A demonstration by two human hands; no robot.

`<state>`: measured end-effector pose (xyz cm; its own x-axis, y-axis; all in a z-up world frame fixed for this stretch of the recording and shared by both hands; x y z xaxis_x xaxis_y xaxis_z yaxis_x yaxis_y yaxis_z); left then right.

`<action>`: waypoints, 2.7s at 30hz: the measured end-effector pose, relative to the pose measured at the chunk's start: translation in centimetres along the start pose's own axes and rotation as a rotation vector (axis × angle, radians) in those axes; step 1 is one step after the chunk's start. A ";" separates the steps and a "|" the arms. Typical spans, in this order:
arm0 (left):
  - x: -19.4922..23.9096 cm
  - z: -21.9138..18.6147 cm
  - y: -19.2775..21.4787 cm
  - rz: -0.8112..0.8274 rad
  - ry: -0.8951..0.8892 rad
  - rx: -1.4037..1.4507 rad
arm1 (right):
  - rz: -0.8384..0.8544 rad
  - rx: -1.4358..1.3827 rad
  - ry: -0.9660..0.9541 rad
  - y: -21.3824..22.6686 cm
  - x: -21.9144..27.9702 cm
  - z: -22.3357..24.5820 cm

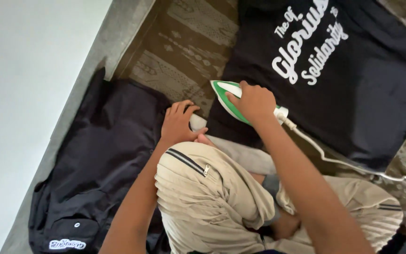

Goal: The person smooths out a black t-shirt on the floor and uses a green and white iron to press the garment. They move the iron back and forth over the fabric, adjusting the shirt's position as needed.

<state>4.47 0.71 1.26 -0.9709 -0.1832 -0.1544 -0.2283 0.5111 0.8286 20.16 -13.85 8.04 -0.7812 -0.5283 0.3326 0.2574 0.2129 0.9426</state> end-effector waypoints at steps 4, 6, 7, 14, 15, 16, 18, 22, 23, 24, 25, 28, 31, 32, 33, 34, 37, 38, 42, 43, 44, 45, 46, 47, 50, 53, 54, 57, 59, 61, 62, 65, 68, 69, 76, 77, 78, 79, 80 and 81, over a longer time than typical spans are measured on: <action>-0.3 0.6 -0.7 0.018 -0.012 -0.004 | -0.006 0.125 0.159 0.8 1.2 0.4; 0.0 0.5 -0.6 0.030 0.016 0.029 | -0.013 0.194 0.174 0.7 1.3 -0.2; 0.3 0.5 -0.7 0.037 0.016 0.032 | -0.005 0.191 0.171 -0.1 0.6 -0.7; 0.1 0.8 -0.9 0.020 0.019 0.003 | 0.023 0.106 0.048 0.0 -0.1 -1.6; 0.0 1.0 -1.1 0.020 0.019 0.003 | 0.006 0.166 0.132 0.2 0.5 -1.0; -0.2 0.9 -1.0 0.015 0.017 0.001 | 0.001 0.167 0.133 -0.7 0.8 -1.5; 0.0 0.5 -0.6 0.008 0.017 0.010 | -0.076 0.261 0.376 -2.6 2.3 -1.1; -0.1 0.8 -0.7 -0.006 0.008 -0.007 | -0.089 0.284 0.396 -2.2 1.6 -0.6; 0.0 0.9 -0.6 -0.010 0.008 -0.008 | -0.104 0.202 0.291 -1.8 1.1 -0.7; -0.1 0.7 -0.7 -0.014 0.008 -0.004 | -0.117 0.123 0.185 -1.3 0.7 -1.0; -0.1 0.5 -0.8 -0.020 0.004 -0.003 | -0.122 0.126 0.184 -1.2 0.4 -0.9; 0.1 0.5 -0.5 -0.037 -0.013 -0.012 | -0.070 0.006 0.015 -1.4 -0.3 -1.0; 0.3 0.4 -0.8 -0.009 -0.011 -0.022 | -0.050 0.082 0.093 -1.5 1.2 -0.6; 0.2 0.4 -0.7 -0.005 -0.005 -0.025 | 0.000 0.124 0.173 -1.6 2.0 0.0; 0.0 0.4 -0.6 0.000 0.002 -0.028 | 0.050 0.167 0.253 -1.7 2.7 0.6; -0.1 0.2 -0.4 0.000 0.005 -0.025 | 0.054 0.169 0.253 -1.8 2.8 0.3; -0.2 0.2 -0.1 0.025 0.014 0.038 | 0.060 0.141 0.276 -1.9 2.5 -0.1; -0.1 0.2 -0.3 0.014 0.014 0.015 | 0.038 0.135 0.224 -1.6 2.0 -0.4; 0.0 0.4 -0.5 0.016 0.014 -0.015 | 0.004 0.051 0.026 -1.3 -0.1 -1.9; 0.1 0.5 -0.5 0.016 0.019 -0.016 | 0.005 0.051 0.031 -1.5 -0.5 -1.6; 0.1 0.5 -0.5 0.019 0.020 -0.017 | 0.002 0.020 -0.012 -1.5 -0.8 -1.8; 0.0 0.5 -0.5 0.021 0.022 -0.017 | -0.001 -0.012 -0.054 -1.5 -1.1 -2.0; 0.0 0.5 -0.5 0.020 0.016 -0.017 | -0.005 -0.012 -0.059 -1.4 -1.0 -2.0; -0.1 0.5 -0.5 0.027 0.019 -0.013 | 0.002 -0.012 -0.031 -1.3 -1.0 -1.9; -0.2 0.4 -0.5 0.031 0.017 0.000 | 0.043 0.017 0.032 -0.6 0.5 -1.2; -0.2 0.4 -0.5 0.027 0.022 0.010 | 0.109 0.056 0.087 -0.4 1.9 -0.5; -0.2 0.3 -0.5 0.032 0.026 0.010 | 0.144 0.061 0.098 -0.5 2.4 -0.4; -0.2 0.3 -0.2 0.041 0.028 0.022 | 0.185 0.056 0.106 -0.7 2.7 -0.8; 0.0 0.0 -0.1 0.041 0.027 0.026 | 0.205 0.058 0.082 -0.6 3.0 -2.0; -0.3 0.4 0.0 0.037 0.016 0.023 | 0.214 0.056 0.055 -0.5 2.9 -3.2; -0.2 0.5 -0.3 0.037 0.011 0.015 | 0.208 0.097 0.033 -0.5 3.2 -4.1; 0.3 0.5 -0.7 0.033 0.004 0.005 | 0.186 0.123 0.003 -0.9 4.8 -5.8; -0.2 0.5 -0.5 -0.003 -0.006 -0.013 | 0.155 0.127 0.002 -0.9 5.3 -6.0; -0.1 0.4 -0.5 -0.013 -0.001 -0.017 | 0.168 0.144 0.008 -1.1 5.7 -5.9; -0.1 0.4 -0.5 -0.039 0.001 -0.022 | 0.060 0.088 -0.025 -1.1 4.2 -5.8; -0.2 0.4 -0.5 -0.035 0.003 -0.008 | 0.073 0.101 -0.010 -1.2 4.2 -5.6; 0.0 0.2 -0.5 -0.022 0.004 0.009 | 0.094 0.111 0.000 -1.5 4.6 -5.5; 0.2 0.3 -0.6 -0.020 0.001 0.008 | 0.093 0.108 -0.003 -1.6 4.7 -5.3; 0.1 0.4 -0.7 -0.012 0.006 -0.003 | 0.121 0.163 0.072 -1.9 4.7 -4.8; 0.0 0.6 -0.8 -0.005 0.012 -0.015 | 0.148 0.219 0.147 -2.1 4.6 -4.3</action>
<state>4.61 0.82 0.25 -0.9687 -0.1960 -0.1523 -0.2321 0.4973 0.8359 18.43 -20.28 7.71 -0.6494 -0.5883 0.4818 0.2213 0.4599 0.8599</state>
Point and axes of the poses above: each hand's wrist, its own x-axis away from the middle knuckle, its own y-axis out of the back of the hand, z = x × y, the point moved 5 cm from there along -x, towards the middle knuckle, and after that the axes turned 3 degrees about x, right-handed, at the moved point
